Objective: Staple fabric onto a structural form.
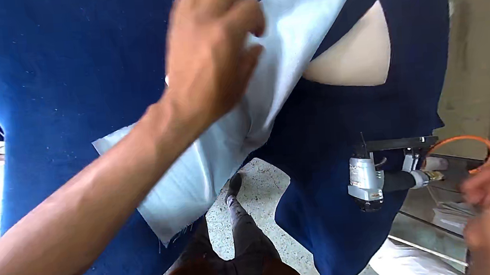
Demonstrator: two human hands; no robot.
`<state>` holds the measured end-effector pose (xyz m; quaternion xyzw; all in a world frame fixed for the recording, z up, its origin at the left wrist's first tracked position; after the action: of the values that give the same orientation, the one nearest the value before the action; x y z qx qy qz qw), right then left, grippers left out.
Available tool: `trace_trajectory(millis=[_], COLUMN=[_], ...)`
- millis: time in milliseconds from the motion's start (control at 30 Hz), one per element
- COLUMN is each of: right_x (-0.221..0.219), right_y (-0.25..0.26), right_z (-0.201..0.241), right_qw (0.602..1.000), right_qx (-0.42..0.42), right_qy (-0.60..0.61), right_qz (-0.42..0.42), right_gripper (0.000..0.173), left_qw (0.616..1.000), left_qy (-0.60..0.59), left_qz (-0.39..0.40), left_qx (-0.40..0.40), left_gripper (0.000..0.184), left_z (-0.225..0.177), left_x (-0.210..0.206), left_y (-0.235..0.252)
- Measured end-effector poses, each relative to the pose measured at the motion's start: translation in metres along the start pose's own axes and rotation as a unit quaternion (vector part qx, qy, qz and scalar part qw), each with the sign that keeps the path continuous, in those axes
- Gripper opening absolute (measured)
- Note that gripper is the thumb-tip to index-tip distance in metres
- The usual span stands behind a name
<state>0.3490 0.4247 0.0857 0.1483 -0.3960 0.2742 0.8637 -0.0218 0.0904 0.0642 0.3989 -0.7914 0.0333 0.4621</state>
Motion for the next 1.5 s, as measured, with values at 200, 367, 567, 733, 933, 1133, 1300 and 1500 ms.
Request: trace_trajectory(millis=[200,367,567,733,933,1133,1300,1500], right_x=[-0.041,-0.045,-0.045,-0.067,-0.085,-0.098,-0.107,-0.148], right_y=[-0.082,-0.051,-0.053,-0.049,-0.041,-0.059,-0.056,-0.076], right_z=[-0.102,-0.098,-0.068,-0.039,0.004,0.060,0.086,0.139], right_qw=[0.960,0.954,0.962,0.963,0.948,0.946,0.938,0.926], right_qx=[-0.277,-0.296,-0.231,-0.208,-0.105,0.101,0.183,0.240], right_qy=[-0.008,-0.037,0.082,0.148,0.296,0.303,0.292,0.184], right_qz=[0.046,0.004,-0.121,-0.082,-0.051,-0.058,0.033,0.226], right_gripper=[0.070,0.061,0.030,0.027,0.027,0.039,0.013,0.020], left_qw=[0.981,0.981,0.983,0.981,0.973,0.980,0.978,0.947], left_qy=[0.107,0.124,0.113,0.071,0.087,0.076,0.057,0.086], left_qz=[0.161,0.125,0.097,0.183,0.213,0.173,0.178,0.309], left_qx=[-0.005,0.077,0.110,-0.008,-0.038,-0.060,-0.094,-0.028], left_gripper=[0.088,0.095,0.089,0.079,0.094,0.088,0.086,0.077], left_z=[0.049,0.078,0.059,0.006,0.026,0.014,0.016,0.005], left_x=[-0.086,-0.052,-0.035,-0.073,-0.106,-0.085,-0.096,-0.070], left_y=[0.004,-0.007,0.001,-0.013,-0.005,-0.013,-0.036,-0.037])
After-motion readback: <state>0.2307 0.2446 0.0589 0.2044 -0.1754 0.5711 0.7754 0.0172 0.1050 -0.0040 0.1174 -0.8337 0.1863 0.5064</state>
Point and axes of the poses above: each hand's wrist, its own y-axis towards the middle knuckle, its own x-axis out of the back of the hand, z = x × y, the point moved 8 cm from there along y, towards the middle knuckle, and after that the axes turned 9 degrees about -y, right-handed, at the moved point
